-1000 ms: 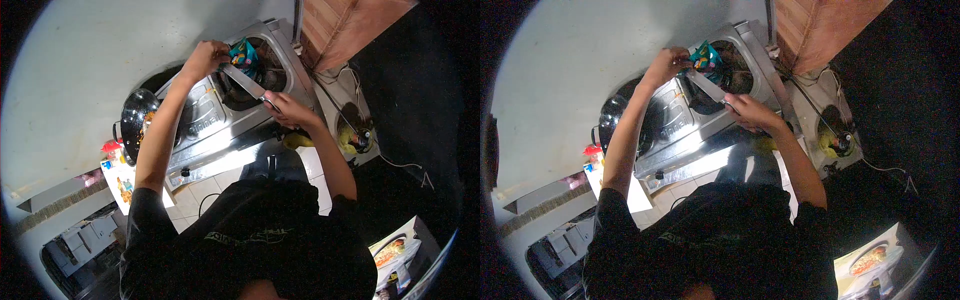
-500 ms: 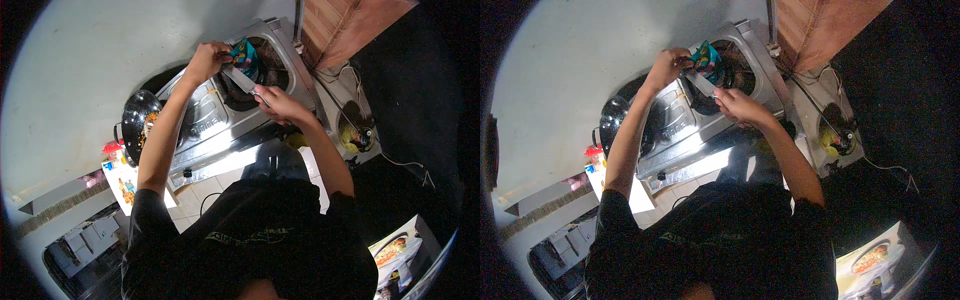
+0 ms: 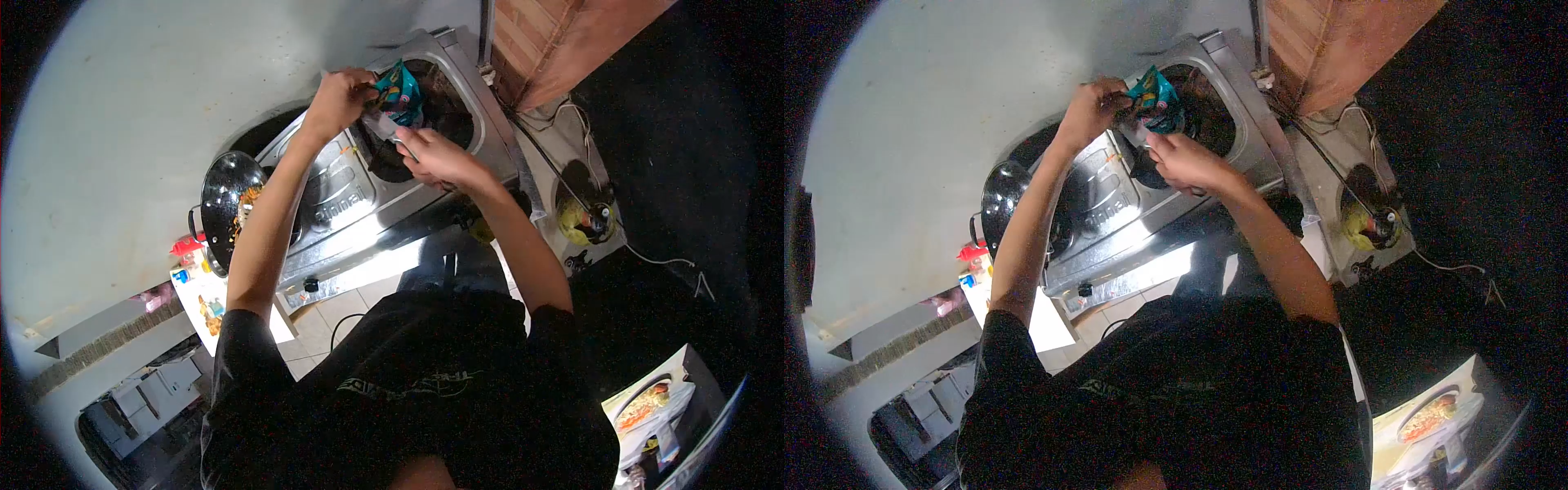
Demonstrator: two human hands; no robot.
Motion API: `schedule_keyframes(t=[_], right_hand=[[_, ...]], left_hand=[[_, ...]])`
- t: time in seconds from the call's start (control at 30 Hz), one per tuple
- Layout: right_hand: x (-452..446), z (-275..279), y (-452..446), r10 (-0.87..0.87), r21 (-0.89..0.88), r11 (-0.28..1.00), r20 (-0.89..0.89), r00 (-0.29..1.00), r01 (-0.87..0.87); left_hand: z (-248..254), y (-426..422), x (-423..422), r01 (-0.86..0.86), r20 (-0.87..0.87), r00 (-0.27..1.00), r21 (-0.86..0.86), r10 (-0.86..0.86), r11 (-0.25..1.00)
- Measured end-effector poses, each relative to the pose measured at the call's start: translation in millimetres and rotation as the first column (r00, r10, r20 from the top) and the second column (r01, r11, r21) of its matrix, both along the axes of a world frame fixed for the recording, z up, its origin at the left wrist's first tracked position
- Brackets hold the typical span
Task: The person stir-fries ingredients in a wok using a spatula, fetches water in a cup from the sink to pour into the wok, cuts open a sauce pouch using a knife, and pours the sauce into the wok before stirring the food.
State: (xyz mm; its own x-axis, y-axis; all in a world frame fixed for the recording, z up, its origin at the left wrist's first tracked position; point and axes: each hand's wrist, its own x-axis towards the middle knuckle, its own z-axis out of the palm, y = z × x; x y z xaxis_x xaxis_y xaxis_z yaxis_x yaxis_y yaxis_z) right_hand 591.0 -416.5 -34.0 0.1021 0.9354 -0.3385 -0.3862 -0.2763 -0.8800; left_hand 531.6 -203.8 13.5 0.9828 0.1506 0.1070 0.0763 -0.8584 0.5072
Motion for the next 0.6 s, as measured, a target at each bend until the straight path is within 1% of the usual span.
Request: schedule_keyframes(t=[0.03, 0.07, 0.13, 0.2, 0.23, 0.27, 0.3, 0.33, 0.37, 0.4, 0.43, 0.47, 0.5, 0.53, 0.57, 0.6], right_hand=[[-2, -1, 2, -0.003, -0.002, 1.0, -0.015, 1.0, 0.003], [-3, 0, 2, -0.005, -0.006, 1.0, -0.031, 0.999, 0.005], [-6, 5, -11, -0.001, 0.025, 1.0, -0.049, 0.999, 0.002], [-7, 6, -20, -0.007, -0.134, 0.991, -0.099, 0.995, -0.006], [-7, 6, -18, -0.005, -0.137, 0.991, -0.102, 0.995, -0.009], [-5, 6, -14, -0.001, -0.08, 0.997, -0.059, 0.998, -0.003], [-2, 6, -9, -0.003, -0.018, 1.0, -0.01, 1.0, 0.003], [-1, 7, -4, -0.008, -0.016, 1.0, -0.008, 1.0, 0.008], [-2, 7, 2, -0.009, -0.041, 0.999, -0.043, 0.999, 0.007], [-3, 7, 5, -0.009, -0.066, 0.998, -0.077, 0.997, 0.004], [-9, 1, 7, 0.05, -0.078, 0.996, 0.011, 0.999, -0.049], [-15, -3, 8, 0.11, -0.095, 0.99, 0.098, 0.989, -0.1], [-29, 2, 4, 0.111, -0.13, 0.987, 0.099, 0.989, -0.098], [-33, 8, -5, 0.112, -0.095, 0.989, -0.022, 0.993, -0.114], [-32, 4, -7, 0.083, -0.117, 0.99, 0.018, 0.996, -0.081], [-31, 1, -9, 0.055, -0.133, 0.99, 0.055, 0.997, -0.048]], left_hand=[[2, -1, 1, -0.038, -0.028, 0.999, -0.013, 0.037, 0.999], [-1, 0, 1, -0.035, -0.027, 0.999, -0.015, 0.034, 0.999], [-7, 3, -3, -0.073, 0.031, 0.997, -0.047, 0.074, 0.996], [-5, -1, -4, -0.089, 0.007, 0.996, -0.059, 0.089, 0.994], [-4, -3, -4, -0.102, -0.017, 0.995, -0.07, 0.101, 0.992], [-4, -4, -6, -0.101, -0.022, 0.995, -0.072, 0.1, 0.992], [-3, -3, -4, -0.071, 0.01, 0.997, -0.048, 0.072, 0.996], [-1, -2, -3, -0.042, 0.041, 0.998, -0.022, 0.043, 0.999], [-1, 0, -3, -0.037, 0.042, 0.998, -0.02, 0.038, 0.999], [-1, 1, -3, -0.064, -0.003, 0.998, -0.028, 0.064, 0.998], [-2, 3, -4, -0.093, -0.046, 0.995, -0.037, 0.092, 0.995], [0, 2, -2, -0.091, -0.044, 0.995, -0.036, 0.089, 0.995], [2, 1, -2, -0.089, -0.048, 0.995, -0.086, 0.085, 0.992], [4, 0, -1, -0.088, -0.052, 0.995, -0.138, 0.082, 0.987], [6, 1, 0, -0.094, -0.051, 0.995, -0.138, 0.087, 0.986], [9, 3, 1, -0.038, -0.105, 0.994, -0.031, 0.034, 0.999]])
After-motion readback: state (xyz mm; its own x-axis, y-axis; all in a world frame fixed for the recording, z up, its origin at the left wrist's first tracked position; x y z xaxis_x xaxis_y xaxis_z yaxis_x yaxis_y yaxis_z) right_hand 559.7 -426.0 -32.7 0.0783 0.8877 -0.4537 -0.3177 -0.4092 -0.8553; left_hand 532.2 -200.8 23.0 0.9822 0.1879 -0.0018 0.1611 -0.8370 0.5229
